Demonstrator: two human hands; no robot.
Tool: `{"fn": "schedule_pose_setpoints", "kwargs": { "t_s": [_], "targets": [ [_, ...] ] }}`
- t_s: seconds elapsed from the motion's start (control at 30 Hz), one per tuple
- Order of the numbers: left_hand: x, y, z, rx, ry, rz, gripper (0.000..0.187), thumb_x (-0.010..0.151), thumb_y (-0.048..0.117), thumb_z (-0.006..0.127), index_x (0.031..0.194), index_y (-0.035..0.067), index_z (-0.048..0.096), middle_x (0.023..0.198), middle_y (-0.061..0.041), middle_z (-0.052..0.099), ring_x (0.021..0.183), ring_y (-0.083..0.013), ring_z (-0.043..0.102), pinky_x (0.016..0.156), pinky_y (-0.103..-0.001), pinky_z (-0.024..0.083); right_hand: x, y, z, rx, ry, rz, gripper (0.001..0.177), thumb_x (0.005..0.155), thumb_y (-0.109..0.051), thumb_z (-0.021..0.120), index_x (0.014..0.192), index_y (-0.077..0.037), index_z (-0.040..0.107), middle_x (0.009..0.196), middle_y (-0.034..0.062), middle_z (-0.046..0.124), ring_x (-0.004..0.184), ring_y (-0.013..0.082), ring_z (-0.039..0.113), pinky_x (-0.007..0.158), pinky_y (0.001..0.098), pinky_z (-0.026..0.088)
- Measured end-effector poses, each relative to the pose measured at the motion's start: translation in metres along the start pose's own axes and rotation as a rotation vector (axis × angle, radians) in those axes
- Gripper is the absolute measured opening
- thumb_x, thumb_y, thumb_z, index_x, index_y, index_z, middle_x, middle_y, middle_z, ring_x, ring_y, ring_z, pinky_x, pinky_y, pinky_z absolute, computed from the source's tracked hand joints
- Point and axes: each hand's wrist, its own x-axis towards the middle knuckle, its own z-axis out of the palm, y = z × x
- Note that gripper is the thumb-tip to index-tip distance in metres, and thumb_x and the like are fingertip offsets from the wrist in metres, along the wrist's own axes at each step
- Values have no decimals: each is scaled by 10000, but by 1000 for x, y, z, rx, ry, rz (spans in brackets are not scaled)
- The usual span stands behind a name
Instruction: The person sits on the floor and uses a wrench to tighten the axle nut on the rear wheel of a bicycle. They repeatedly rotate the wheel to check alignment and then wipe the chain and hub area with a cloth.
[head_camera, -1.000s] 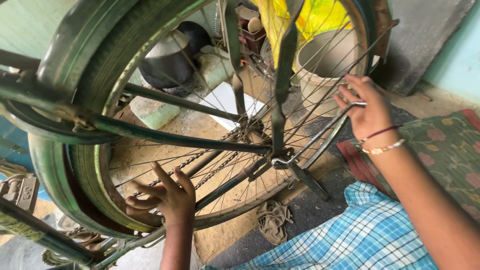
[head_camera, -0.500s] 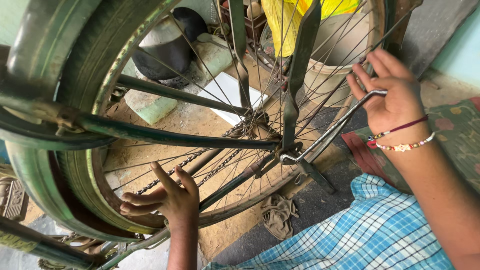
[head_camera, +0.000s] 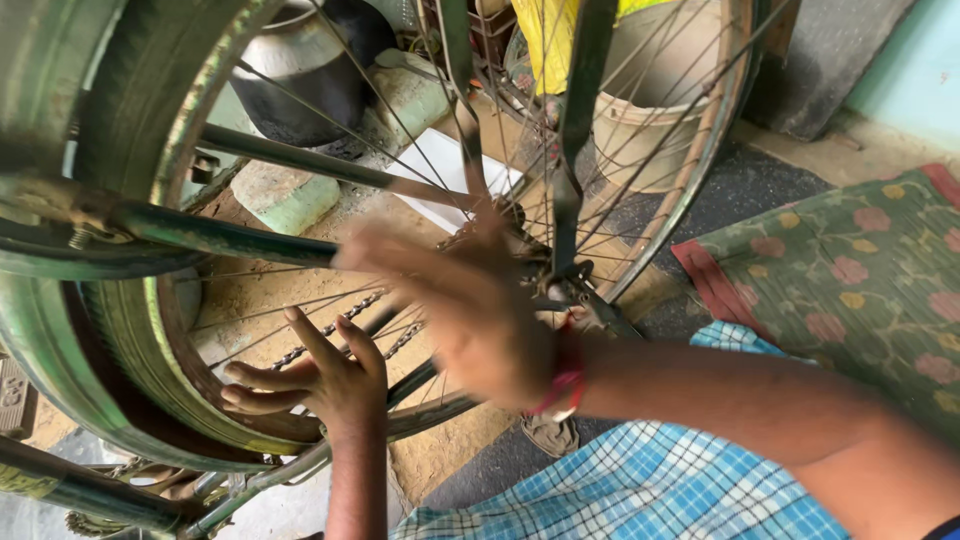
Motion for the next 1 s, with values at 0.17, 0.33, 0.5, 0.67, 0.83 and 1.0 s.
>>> {"fn": "schedule_pose_setpoints", "kwargs": {
  "t_s": [0.17, 0.33, 0.5, 0.67, 0.83, 1.0],
  "targets": [
    [5, -1, -4, 5, 2, 33, 828, 1091, 648, 443, 1739, 185, 220, 1575, -389, -263, 1433, -605, -223, 1084, -862, 100, -76, -32, 61, -146, -244, -302, 345, 1024, -120, 752, 1358, -157, 676, 1433, 14, 657, 1349, 194, 625, 1314, 458, 322],
    [1, -1, -6, -23, 10, 37, 705, 1126, 487, 430, 1727, 186, 218, 1574, -399, -234, 1443, -587, -208, 1094, -844, 67, -208, -8, 89, -338, -486, -344, 506, 941, -199, 725, 1429, -249, 598, 1477, 45, 614, 1318, 141, 591, 1237, 461, 328],
    [6, 1, -6, -44, 34, 18, 672, 1149, 509, 434, 1710, 191, 246, 1612, -373, -210, 1467, -569, -185, 1119, -829, 61, -331, 88, 76, -204, -752, 168, 294, 1081, -172, 577, 1310, 9, 537, 1351, 170, 593, 1409, 262, 550, 1258, 417, 417],
    [5, 0, -6, -42, 24, 3, 669, 1144, 518, 416, 1714, 205, 264, 1604, -363, -180, 1475, -562, -159, 1128, -821, 68, -369, 150, 2, -492, -941, -105, 373, 867, -37, 538, 1224, 26, 623, 1462, 214, 543, 1417, 308, 456, 1167, 387, 393],
    [9, 1, -10, -64, 43, 14, 656, 1142, 491, 415, 1721, 220, 271, 1615, -356, -168, 1487, -543, -156, 1144, -812, 66, -354, 134, -27, -392, -994, -80, 443, 845, 10, 550, 1281, 55, 618, 1430, 209, 548, 1468, 310, 374, 1225, 409, 285],
    [8, 2, -16, -55, 3, -3, 642, 1143, 480, 418, 1714, 221, 277, 1625, -359, -137, 1497, -550, -121, 1149, -807, 51, -350, 119, -26, -388, -911, 23, 403, 872, -29, 549, 1261, 41, 630, 1386, 188, 584, 1441, 315, 395, 1217, 428, 277]
  ]
}}
